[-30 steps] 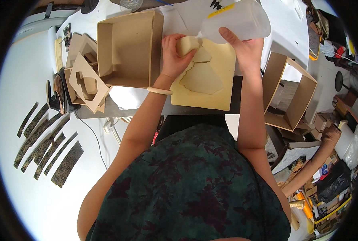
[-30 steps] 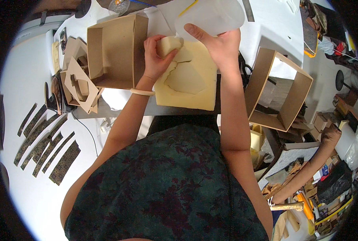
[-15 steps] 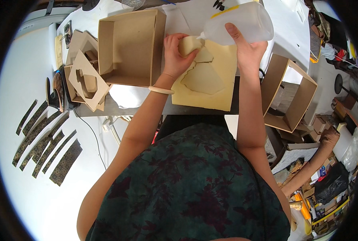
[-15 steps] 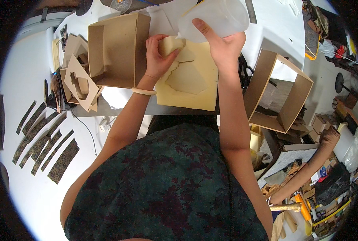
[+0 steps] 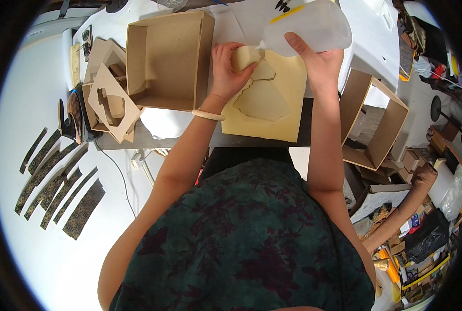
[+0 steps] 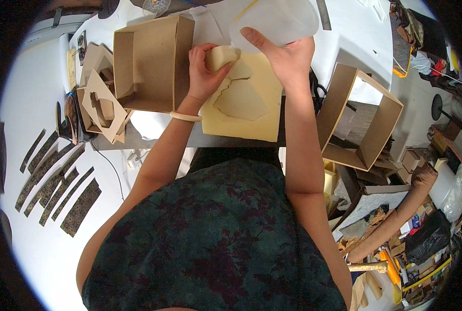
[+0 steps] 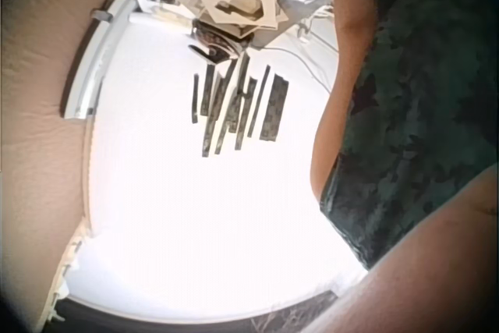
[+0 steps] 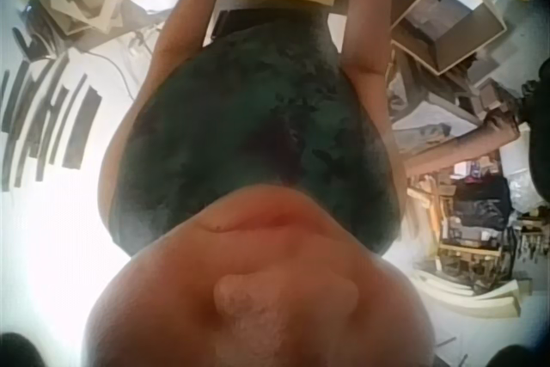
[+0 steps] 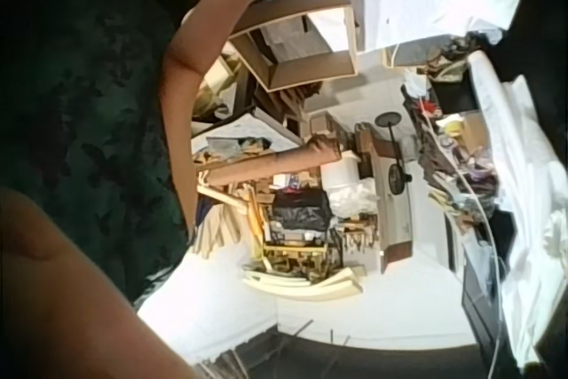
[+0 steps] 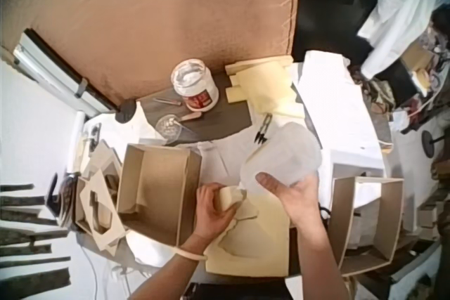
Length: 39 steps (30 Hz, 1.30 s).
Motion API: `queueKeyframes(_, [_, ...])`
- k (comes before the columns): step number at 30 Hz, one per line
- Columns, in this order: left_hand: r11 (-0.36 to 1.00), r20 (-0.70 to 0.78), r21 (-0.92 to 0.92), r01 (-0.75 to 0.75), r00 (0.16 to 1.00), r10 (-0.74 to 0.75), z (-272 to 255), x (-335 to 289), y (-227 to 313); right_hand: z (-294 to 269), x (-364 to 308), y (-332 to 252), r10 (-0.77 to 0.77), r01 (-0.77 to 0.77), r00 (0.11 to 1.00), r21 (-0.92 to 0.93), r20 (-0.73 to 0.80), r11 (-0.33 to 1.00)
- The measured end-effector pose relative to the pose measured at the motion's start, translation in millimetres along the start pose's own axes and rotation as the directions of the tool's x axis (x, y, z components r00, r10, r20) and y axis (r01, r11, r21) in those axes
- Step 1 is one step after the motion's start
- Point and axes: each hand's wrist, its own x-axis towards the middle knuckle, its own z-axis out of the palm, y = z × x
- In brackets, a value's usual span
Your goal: The person assembles a small cardboard box by applying glue to a foam insert and attaching it to the box base. They then sand the edges of the box and wipe it with a cloth. Finally, they handle a rolled decorative fabric.
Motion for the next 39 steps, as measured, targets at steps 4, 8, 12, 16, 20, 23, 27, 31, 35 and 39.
queueKeyframes(4, [1.0, 0.005, -0.001, 0.003, 1.0, -0.003, 0, -1, -1, 2, 0, 2, -0.057, 0.057, 0.997, 0.006, -0.042, 0.998])
queueKeyframes(8, [1.0, -0.006, -0.008, -0.008, 1.0, 0.008, 1, 0, -3, 2, -2, 5, -0.112, 0.109, 0.992, -0.049, -0.054, 0.993])
queueKeyframes(12, [1.0, -0.009, -0.008, -0.008, 1.0, 0.008, 1, 0, -2, 3, -4, 8, -0.068, 0.065, 0.995, -0.043, -0.073, 0.997])
queueKeyframes(16, [1.0, -0.016, -0.011, -0.008, 1.0, 0.008, 0, 0, -1, 7, -6, 4, -0.02, 0.018, 0.999, -0.066, -0.032, 0.998])
queueKeyframes(20, [1.0, -0.018, -0.011, -0.008, 1.0, 0.008, 0, 0, 0, 10, -6, 0, 0.008, -0.009, 1.0, -0.038, -0.01, 0.999])
queueKeyframes(23, [0.999, -0.018, 0.026, -0.029, 0.999, 0.029, -1, 0, 1, 6, -6, 7, -0.019, 0.018, 0.999, -0.021, -0.033, 1.0])
queueKeyframes(27, [0.997, -0.02, 0.055, -0.045, 0.999, 0.046, -1, 1, 0, 4, -3, 12, -0.089, 0.088, 0.993, -0.01, -0.071, 0.996])
queueKeyframes(31, [0.997, -0.02, 0.052, -0.049, 0.999, 0.05, -1, 1, -1, 7, -3, 9, -0.115, 0.108, 0.987, -0.066, -0.114, 0.992])
queueKeyframes(35, [0.997, -0.021, 0.053, -0.054, 0.998, 0.055, 0, 1, -1, 9, -3, 11, -0.132, 0.12, 0.982, -0.091, -0.138, 0.989])
queueKeyframes(39, [0.997, -0.022, 0.052, -0.054, 0.998, 0.055, 0, 1, -2, 10, -5, 10, -0.092, 0.085, 0.984, -0.046, -0.156, 0.995])
